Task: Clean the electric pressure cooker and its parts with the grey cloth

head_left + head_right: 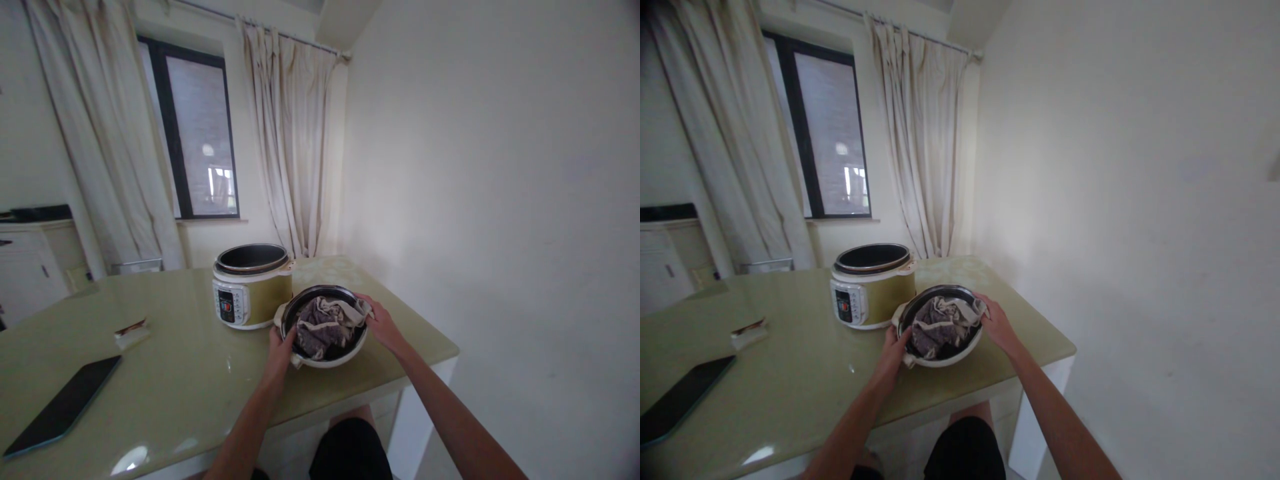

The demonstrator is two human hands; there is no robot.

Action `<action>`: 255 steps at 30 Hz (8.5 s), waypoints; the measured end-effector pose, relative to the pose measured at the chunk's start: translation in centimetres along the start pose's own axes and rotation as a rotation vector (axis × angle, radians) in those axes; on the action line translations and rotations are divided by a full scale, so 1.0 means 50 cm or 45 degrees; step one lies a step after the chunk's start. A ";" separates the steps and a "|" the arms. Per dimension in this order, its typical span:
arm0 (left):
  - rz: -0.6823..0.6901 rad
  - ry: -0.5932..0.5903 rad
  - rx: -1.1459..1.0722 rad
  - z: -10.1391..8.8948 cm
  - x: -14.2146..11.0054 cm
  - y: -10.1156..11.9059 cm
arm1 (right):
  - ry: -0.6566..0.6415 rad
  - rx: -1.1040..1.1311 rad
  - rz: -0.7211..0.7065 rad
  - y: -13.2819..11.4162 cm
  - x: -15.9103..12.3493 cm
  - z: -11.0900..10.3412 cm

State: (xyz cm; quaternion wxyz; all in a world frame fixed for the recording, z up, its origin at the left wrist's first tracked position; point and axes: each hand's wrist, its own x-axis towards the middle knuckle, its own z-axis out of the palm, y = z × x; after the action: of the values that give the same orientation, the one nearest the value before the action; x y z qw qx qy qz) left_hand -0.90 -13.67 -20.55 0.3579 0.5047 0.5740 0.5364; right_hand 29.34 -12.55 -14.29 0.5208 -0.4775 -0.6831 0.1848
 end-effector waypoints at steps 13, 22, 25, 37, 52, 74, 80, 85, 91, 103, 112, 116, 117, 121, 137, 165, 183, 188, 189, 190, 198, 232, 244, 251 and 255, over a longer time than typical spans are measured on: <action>0.140 0.153 -0.267 0.052 -0.047 -0.010 | -0.408 -0.609 -0.276 -0.153 -0.042 0.095; 0.358 0.191 -0.207 0.053 -0.065 -0.011 | -0.738 -1.200 -0.162 -0.188 -0.001 0.110; 0.336 0.206 -0.216 0.056 -0.064 -0.012 | -0.565 -1.337 -0.061 -0.175 0.031 0.092; 0.457 0.166 -0.137 0.063 -0.065 -0.007 | -0.399 -1.196 -0.134 -0.179 0.077 0.187; 0.394 0.153 -0.276 0.066 -0.049 -0.004 | -0.907 -0.918 -0.265 -0.172 -0.018 0.130; 0.410 0.132 -0.177 0.063 -0.049 -0.022 | -0.323 -1.297 -0.525 -0.197 0.102 0.148; 0.422 0.143 -0.112 0.060 -0.054 -0.023 | -0.450 -1.141 -0.895 -0.218 0.111 0.238; 0.465 0.138 -0.143 0.064 -0.061 -0.016 | -0.361 -1.337 -0.543 -0.182 0.134 0.141; 0.483 0.125 -0.256 0.066 -0.073 0.005 | -0.487 -1.442 -0.294 -0.160 0.112 0.029; 0.436 0.107 -0.351 0.073 -0.062 -0.002 | -1.065 -0.865 -0.270 -0.153 -0.001 0.023; 0.455 0.063 -0.321 0.068 -0.058 -0.014 | -0.361 -0.034 -0.381 -0.189 0.000 0.203; 0.456 0.072 -0.318 0.058 -0.062 -0.010 | -0.402 0.007 -0.332 -0.199 0.015 0.230; 0.441 0.072 -0.326 0.056 -0.064 -0.008 | -0.510 -0.027 -0.313 -0.196 0.017 0.217; 0.369 0.128 -0.330 0.053 -0.067 0.002 | -0.959 -0.323 -0.327 -0.176 0.013 0.127; 0.435 0.158 -0.202 0.068 -0.057 -0.022 | -0.652 -1.346 -0.155 -0.174 0.016 0.072; 0.397 0.131 -0.186 0.076 -0.054 -0.036 | -0.885 -1.540 -0.403 -0.200 0.072 0.031; 0.357 0.117 -0.141 0.067 -0.057 -0.040 | -0.490 -1.139 -0.613 -0.187 0.064 0.181; 0.306 0.148 -0.161 0.069 -0.052 -0.046 | -0.621 -1.233 -0.595 -0.188 0.048 0.161; 0.309 0.147 -0.157 0.070 -0.052 -0.046 | -0.661 -1.250 -0.664 -0.191 0.045 0.164; 0.325 0.141 -0.157 0.069 -0.052 -0.046 | -0.713 -1.257 -0.759 -0.194 0.042 0.171; 0.419 0.192 -0.141 0.065 -0.048 -0.048 | -0.743 -1.251 -1.009 -0.201 0.093 0.184; 0.456 0.217 -0.182 0.063 -0.079 0.002 | -1.307 -0.850 -0.100 -0.186 0.014 0.021; 0.417 0.188 -0.187 0.062 -0.078 0.002 | -1.379 -0.567 -0.353 -0.161 0.012 0.057; 0.390 0.162 -0.278 0.062 -0.067 -0.010 | -1.030 -0.276 -0.347 -0.154 0.000 0.132; 0.356 0.091 -0.382 0.065 -0.062 -0.018 | -0.811 -0.235 -0.379 -0.172 -0.015 0.157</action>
State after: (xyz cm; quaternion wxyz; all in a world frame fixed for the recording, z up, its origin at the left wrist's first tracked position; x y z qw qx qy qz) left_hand 2.73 -15.74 -22.37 0.3305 0.5009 0.4244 0.6780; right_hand 18.41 -15.36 -11.29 0.2576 -0.3363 -0.8870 0.1839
